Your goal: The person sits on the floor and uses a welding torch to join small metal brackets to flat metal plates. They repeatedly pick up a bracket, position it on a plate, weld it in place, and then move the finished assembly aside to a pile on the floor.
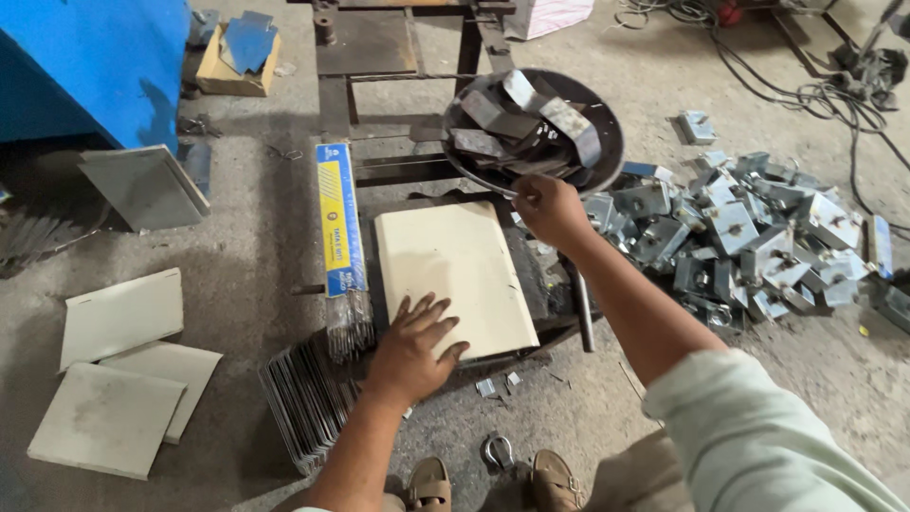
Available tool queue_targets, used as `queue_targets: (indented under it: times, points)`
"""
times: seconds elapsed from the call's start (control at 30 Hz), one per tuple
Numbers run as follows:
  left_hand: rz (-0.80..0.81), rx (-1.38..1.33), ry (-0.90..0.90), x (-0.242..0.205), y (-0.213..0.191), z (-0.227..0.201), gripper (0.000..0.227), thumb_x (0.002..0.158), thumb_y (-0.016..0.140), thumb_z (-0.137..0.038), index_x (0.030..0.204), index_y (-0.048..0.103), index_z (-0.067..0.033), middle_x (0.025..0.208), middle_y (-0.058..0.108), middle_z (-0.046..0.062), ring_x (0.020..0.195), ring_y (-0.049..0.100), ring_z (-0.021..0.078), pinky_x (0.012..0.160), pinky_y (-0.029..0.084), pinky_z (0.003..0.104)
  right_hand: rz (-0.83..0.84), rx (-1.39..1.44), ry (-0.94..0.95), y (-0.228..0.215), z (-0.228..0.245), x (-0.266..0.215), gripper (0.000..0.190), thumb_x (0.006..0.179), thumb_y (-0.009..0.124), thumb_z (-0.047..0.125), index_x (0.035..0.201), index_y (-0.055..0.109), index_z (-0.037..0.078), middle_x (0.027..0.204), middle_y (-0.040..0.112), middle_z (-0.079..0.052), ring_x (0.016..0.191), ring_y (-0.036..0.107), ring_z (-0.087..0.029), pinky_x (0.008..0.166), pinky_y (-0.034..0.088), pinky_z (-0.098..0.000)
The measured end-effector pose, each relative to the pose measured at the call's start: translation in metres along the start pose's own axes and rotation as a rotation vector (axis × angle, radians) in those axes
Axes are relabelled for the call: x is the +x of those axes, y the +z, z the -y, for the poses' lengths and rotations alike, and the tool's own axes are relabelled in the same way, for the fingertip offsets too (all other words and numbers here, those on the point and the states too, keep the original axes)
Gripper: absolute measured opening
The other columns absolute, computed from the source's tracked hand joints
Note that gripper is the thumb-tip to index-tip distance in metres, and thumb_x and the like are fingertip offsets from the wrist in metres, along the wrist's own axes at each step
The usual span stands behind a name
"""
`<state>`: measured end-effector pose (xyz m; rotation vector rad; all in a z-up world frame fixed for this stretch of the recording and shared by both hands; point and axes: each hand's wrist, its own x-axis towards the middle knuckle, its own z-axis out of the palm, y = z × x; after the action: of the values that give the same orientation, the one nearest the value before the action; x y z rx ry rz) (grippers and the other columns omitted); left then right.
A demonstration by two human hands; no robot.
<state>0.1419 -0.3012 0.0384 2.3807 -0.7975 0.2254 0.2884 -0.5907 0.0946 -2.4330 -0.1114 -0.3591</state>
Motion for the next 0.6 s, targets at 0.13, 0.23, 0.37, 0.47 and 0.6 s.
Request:
queue_targets:
  times: [0.13, 0.23, 0.37, 0.47, 0.6]
  points:
    - [0.023, -0.02, 0.028, 0.003, 0.004, 0.006, 0.041, 0.097, 0.065, -0.047, 0.115, 0.074, -0.011, 0.144, 0.061, 0.012, 0.14, 0.049, 0.0342, 0.122, 0.026, 0.054, -0.016, -0.249, -0.112, 0.035, -0.004, 0.059, 0.041, 0.085, 0.075, 0.024, 0.122, 0.07, 0.008, 0.111, 0.072, -0.016, 0.102, 0.068, -0.036, 0.086, 0.056, -0.0452]
    - [0.062, -0.043, 0.04, 0.008, 0.006, 0.012, 0.04, 0.097, 0.064, -0.043, 0.115, 0.075, -0.0095, 0.144, 0.06, 0.013, 0.14, 0.047, 0.0368, 0.119, 0.025, 0.055, -0.041, -0.415, -0.081, 0.056, 0.005, 0.088, 0.056, 0.084, 0.079, 0.035, 0.132, 0.064, 0.01, 0.129, 0.065, -0.017, 0.12, 0.058, -0.04, 0.096, 0.051, -0.0489]
    - [0.039, -0.078, 0.025, 0.008, 0.006, 0.015, 0.038, 0.094, 0.069, -0.04, 0.116, 0.075, -0.009, 0.142, 0.062, 0.012, 0.139, 0.05, 0.0349, 0.119, 0.029, 0.055, 0.092, -0.553, 0.051, 0.075, 0.016, 0.116, 0.08, 0.081, 0.078, 0.047, 0.149, 0.049, 0.017, 0.146, 0.051, -0.014, 0.141, 0.041, -0.038, 0.111, 0.041, -0.0546]
    - [-0.002, -0.135, 0.015, 0.011, 0.003, 0.018, 0.039, 0.091, 0.073, -0.039, 0.114, 0.076, -0.0082, 0.139, 0.064, 0.012, 0.138, 0.052, 0.0347, 0.117, 0.032, 0.056, 0.123, -0.616, 0.141, 0.072, 0.019, 0.136, 0.093, 0.08, 0.076, 0.061, 0.156, 0.039, 0.022, 0.158, 0.036, -0.014, 0.149, 0.024, -0.039, 0.116, 0.025, -0.0631]
    - [-0.015, -0.148, 0.027, 0.011, 0.002, 0.023, 0.039, 0.089, 0.074, -0.038, 0.113, 0.076, -0.006, 0.137, 0.066, 0.015, 0.135, 0.053, 0.0369, 0.114, 0.035, 0.058, 0.293, -0.68, 0.285, 0.048, 0.021, 0.145, 0.114, 0.065, 0.077, 0.077, 0.157, 0.028, 0.032, 0.164, 0.019, -0.01, 0.151, 0.007, -0.039, 0.114, 0.009, -0.0705]
